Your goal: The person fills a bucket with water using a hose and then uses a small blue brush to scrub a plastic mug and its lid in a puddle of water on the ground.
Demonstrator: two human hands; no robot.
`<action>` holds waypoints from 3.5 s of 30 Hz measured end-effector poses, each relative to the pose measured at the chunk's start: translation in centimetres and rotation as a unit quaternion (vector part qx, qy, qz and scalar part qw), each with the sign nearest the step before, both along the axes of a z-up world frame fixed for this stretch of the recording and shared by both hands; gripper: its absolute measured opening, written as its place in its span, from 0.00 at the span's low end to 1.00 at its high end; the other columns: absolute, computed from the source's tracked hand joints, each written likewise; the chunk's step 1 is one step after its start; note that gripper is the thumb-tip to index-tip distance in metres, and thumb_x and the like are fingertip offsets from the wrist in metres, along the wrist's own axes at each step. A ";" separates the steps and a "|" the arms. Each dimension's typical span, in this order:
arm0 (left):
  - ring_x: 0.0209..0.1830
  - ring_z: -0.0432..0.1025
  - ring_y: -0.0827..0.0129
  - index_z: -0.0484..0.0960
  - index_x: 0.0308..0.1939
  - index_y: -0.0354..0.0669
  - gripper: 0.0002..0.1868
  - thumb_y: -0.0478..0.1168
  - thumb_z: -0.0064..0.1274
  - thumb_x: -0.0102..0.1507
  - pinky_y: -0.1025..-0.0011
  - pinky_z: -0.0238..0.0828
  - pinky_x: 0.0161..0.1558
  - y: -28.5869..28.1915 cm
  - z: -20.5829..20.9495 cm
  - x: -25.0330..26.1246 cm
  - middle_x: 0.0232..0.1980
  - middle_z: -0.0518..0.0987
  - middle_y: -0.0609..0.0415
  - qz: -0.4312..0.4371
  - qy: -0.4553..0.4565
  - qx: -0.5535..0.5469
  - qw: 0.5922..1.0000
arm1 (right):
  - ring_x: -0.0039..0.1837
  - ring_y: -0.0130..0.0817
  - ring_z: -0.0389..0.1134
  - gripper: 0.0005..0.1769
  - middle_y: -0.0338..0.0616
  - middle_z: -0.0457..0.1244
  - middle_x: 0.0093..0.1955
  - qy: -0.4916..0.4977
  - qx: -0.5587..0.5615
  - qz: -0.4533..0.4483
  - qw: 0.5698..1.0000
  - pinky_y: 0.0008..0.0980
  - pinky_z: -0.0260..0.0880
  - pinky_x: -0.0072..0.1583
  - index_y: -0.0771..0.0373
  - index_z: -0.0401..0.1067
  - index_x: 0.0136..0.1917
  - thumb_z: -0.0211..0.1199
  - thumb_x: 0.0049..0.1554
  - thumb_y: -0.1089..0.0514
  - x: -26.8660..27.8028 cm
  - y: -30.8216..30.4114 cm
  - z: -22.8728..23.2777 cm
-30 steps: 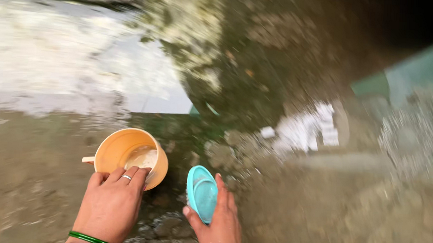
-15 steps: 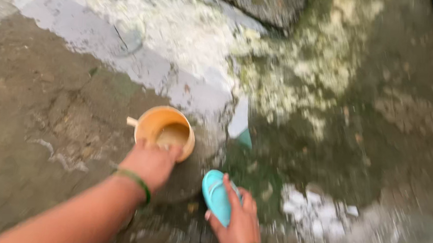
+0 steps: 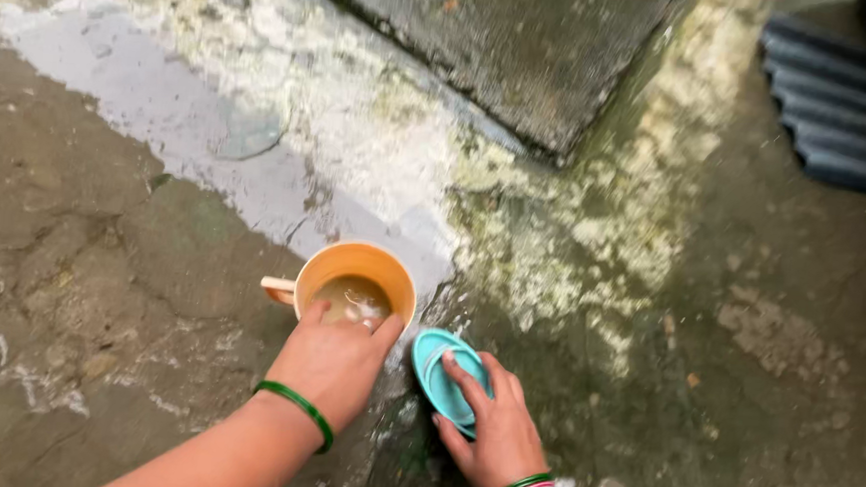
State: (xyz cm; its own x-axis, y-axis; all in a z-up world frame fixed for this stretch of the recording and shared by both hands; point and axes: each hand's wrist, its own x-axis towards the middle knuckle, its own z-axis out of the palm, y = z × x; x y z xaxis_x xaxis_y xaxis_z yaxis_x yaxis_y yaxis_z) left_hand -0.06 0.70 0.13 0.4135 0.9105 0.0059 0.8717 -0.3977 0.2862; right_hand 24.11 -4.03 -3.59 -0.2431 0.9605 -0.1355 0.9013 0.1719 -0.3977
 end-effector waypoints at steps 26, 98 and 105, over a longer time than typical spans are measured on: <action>0.52 0.77 0.57 0.65 0.63 0.49 0.20 0.35 0.43 0.67 0.49 0.64 0.59 1.3 2.9 2.2 0.48 0.84 0.49 -0.066 0.147 -0.216 0.963 | 0.69 0.55 0.62 0.36 0.57 0.60 0.70 -0.127 0.002 -0.173 0.977 0.48 0.64 0.70 0.46 0.73 0.67 0.74 0.46 0.40 2.9 3.1 -2.0; 0.40 0.80 0.53 0.74 0.57 0.56 0.17 0.38 0.42 0.65 0.54 0.75 0.38 5.9 -1.1 3.0 0.40 0.84 0.48 0.006 0.066 -0.079 0.995 | 0.68 0.65 0.59 0.39 0.66 0.57 0.71 0.012 0.142 0.091 0.985 0.52 0.58 0.68 0.47 0.72 0.69 0.75 0.43 0.51 2.9 2.0 -3.2; 0.40 0.81 0.54 0.74 0.55 0.53 0.16 0.37 0.42 0.64 0.53 0.75 0.38 5.8 -1.5 2.9 0.40 0.84 0.49 0.008 0.043 -0.069 0.997 | 0.68 0.61 0.59 0.37 0.61 0.56 0.73 -0.068 0.074 -0.111 0.989 0.48 0.60 0.69 0.45 0.70 0.69 0.74 0.47 0.46 1.7 9.5 -3.6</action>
